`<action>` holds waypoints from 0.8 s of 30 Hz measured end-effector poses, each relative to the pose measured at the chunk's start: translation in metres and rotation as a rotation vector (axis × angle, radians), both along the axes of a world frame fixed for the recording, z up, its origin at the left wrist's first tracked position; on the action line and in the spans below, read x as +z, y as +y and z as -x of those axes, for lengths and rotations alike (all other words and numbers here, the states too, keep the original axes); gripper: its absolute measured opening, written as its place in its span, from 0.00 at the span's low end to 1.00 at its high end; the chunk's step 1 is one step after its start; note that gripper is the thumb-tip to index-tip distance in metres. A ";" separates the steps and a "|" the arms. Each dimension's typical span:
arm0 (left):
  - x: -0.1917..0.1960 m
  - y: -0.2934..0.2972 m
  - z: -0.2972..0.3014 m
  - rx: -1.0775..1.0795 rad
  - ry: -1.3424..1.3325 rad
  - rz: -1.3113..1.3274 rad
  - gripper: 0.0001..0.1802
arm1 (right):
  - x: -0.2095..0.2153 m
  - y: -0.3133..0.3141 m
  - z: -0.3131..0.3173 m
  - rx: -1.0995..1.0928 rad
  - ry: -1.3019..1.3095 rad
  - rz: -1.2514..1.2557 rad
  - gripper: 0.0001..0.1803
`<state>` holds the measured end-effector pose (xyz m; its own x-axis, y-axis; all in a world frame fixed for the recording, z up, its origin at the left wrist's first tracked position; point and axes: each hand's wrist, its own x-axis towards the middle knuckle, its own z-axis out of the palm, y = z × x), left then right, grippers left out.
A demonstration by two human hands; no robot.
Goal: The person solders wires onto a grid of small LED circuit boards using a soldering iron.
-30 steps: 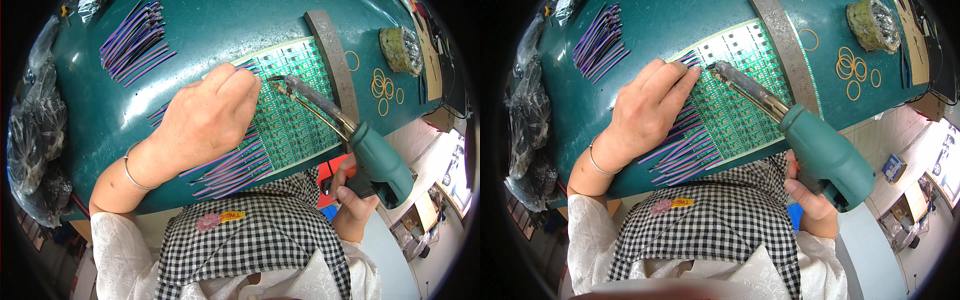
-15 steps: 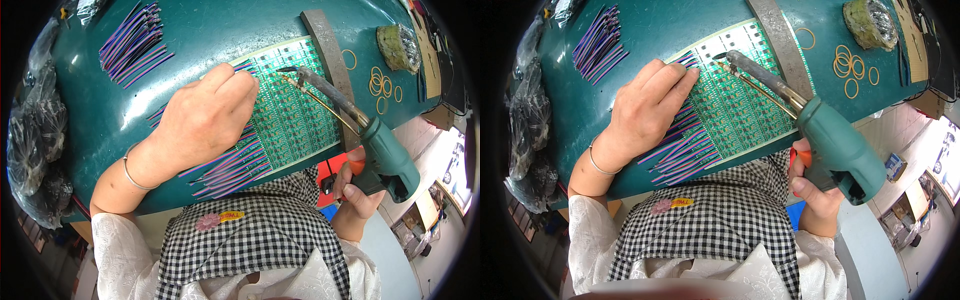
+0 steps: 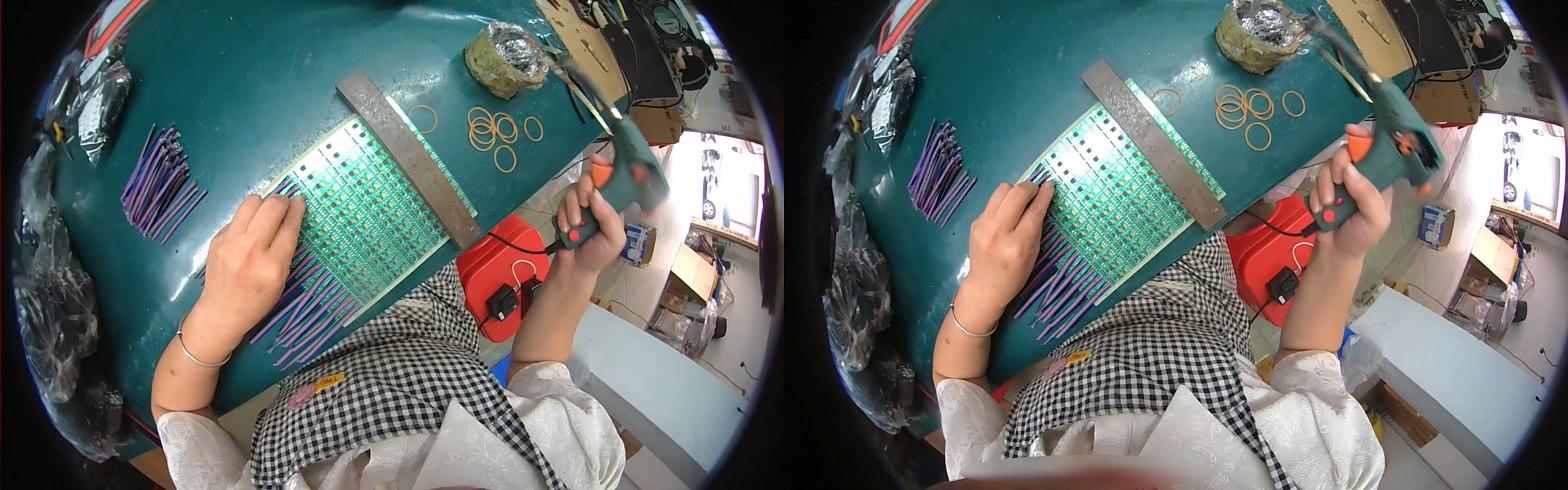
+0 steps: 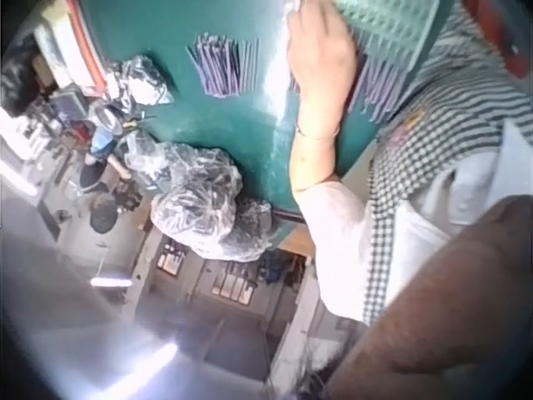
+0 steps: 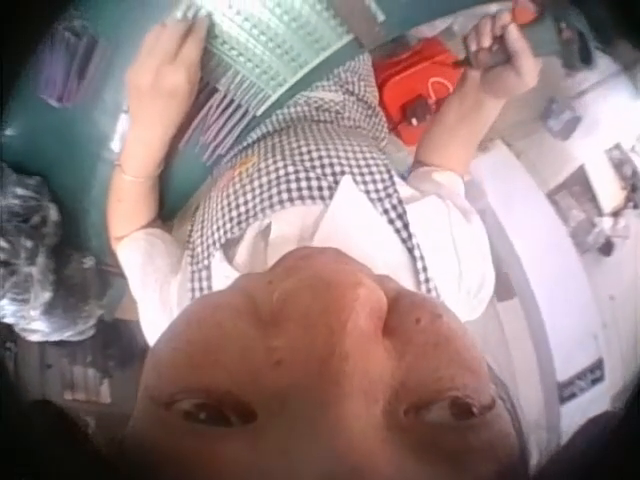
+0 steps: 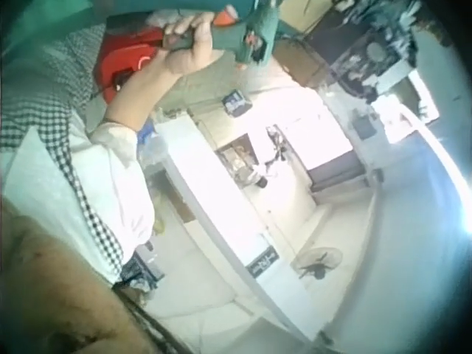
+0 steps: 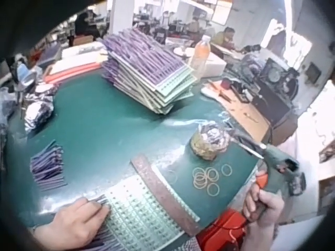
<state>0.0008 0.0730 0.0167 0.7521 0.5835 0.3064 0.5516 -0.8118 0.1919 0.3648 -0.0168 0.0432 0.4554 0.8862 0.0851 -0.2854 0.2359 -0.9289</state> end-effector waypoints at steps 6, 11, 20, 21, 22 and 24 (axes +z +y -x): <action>0.026 -0.006 0.030 0.124 0.038 0.155 0.16 | -0.002 0.001 -0.004 -0.111 -0.212 0.059 0.28; 0.069 0.008 0.077 0.251 0.122 0.508 0.11 | -0.011 0.004 -0.002 -0.173 -0.686 0.068 0.27; 0.008 0.037 0.090 0.553 -0.117 0.216 0.04 | 0.006 -0.020 0.006 -0.113 -0.799 0.004 0.26; 0.005 0.035 0.087 0.558 -0.116 0.221 0.04 | 0.009 -0.023 0.014 -0.135 -0.817 -0.007 0.26; 0.003 0.033 0.084 0.558 -0.135 0.215 0.04 | 0.014 -0.029 0.020 -0.119 -0.825 0.040 0.29; -0.002 0.033 0.076 0.537 -0.153 0.193 0.04 | 0.023 -0.034 0.035 -0.124 -0.805 0.030 0.29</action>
